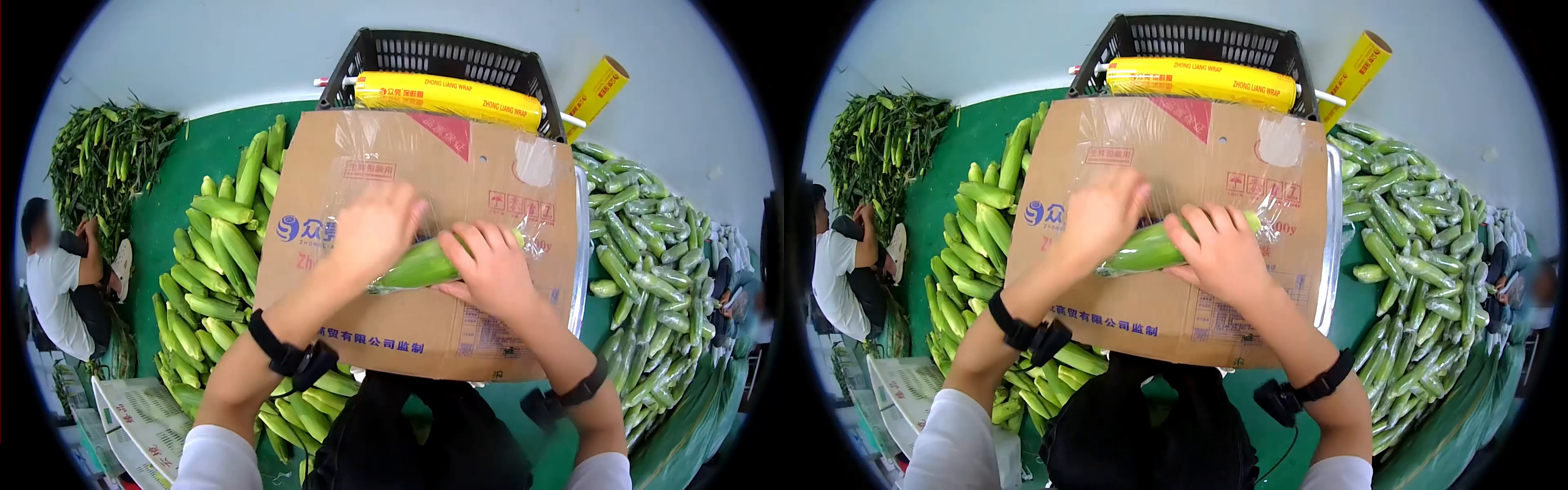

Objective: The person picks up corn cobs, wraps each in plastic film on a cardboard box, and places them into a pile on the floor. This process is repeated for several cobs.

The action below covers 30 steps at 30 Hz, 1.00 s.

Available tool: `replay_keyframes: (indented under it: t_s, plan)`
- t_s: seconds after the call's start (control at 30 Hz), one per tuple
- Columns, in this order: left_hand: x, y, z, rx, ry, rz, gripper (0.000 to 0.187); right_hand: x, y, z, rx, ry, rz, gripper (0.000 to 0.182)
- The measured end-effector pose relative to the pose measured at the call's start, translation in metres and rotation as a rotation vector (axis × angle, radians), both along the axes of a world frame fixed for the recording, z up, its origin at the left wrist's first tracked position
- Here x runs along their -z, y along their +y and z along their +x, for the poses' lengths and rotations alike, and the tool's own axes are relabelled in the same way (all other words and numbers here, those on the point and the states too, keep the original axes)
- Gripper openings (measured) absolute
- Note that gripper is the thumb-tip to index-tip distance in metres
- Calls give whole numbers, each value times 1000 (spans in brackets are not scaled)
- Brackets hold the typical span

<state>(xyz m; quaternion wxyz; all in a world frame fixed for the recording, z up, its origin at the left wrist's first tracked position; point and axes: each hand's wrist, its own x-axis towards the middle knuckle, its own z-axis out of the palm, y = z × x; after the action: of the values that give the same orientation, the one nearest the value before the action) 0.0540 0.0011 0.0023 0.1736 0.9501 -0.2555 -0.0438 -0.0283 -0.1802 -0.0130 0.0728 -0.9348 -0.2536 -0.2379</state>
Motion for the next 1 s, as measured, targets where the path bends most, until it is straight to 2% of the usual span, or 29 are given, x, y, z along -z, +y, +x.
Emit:
replay_keyframes:
  t_s: [0.1, 0.17, 0.2, 0.23, 0.33, 0.4, 0.43, 0.47, 0.53, 0.6, 0.7, 0.73, 0.8, 0.9, 1.0]
  plan:
    - [0, 5, -54, 223, -58, -104, 44, -4, -3, 2, 2, 248, -63, 58]
    - [0, 24, -85, 259, 35, -186, 58, -12, 3, -20, -93, 414, -124, 57]
    - [4, 32, -97, 353, -117, -72, 73, -13, 7, -28, -104, 480, -91, 57]
    - [3, 34, -105, 342, -54, -108, 82, -13, 8, -27, -88, 465, -83, 57]
    - [16, 31, -71, 346, -175, -4, 73, -23, 12, -20, 11, 390, -63, 56]
    - [25, 24, -16, 181, -304, -25, 74, 0, -1, 3, -49, 74, -59, 54]
    - [26, 23, 16, 195, -381, -57, 72, 5, -5, 13, -83, -95, -59, 53]
    - [24, 22, 46, 203, -461, -86, 71, 0, -3, 21, -102, 18, -62, 59]
    - [16, 15, 76, 383, -230, -38, 71, -5, -1, 38, -52, 125, -36, 61]
    - [10, -8, 99, 532, -24, 205, 73, -5, -1, 58, -35, 178, -75, 60]
    - [-4, -37, 110, 448, 247, 518, 75, -10, 5, 75, 12, 399, -147, 57]
    - [-3, -38, 107, 451, 222, 541, 75, -5, 5, 70, -18, 338, -113, 55]
    - [-4, -37, 103, 445, 158, 583, 77, -13, 9, 46, -78, 378, -158, 53]
    - [-4, -29, 101, 455, 151, 489, 82, -24, 11, -9, -194, 478, -121, 54]
    - [-5, -23, 102, 471, 152, 426, 78, -40, 9, -79, -234, 794, -3, 52]
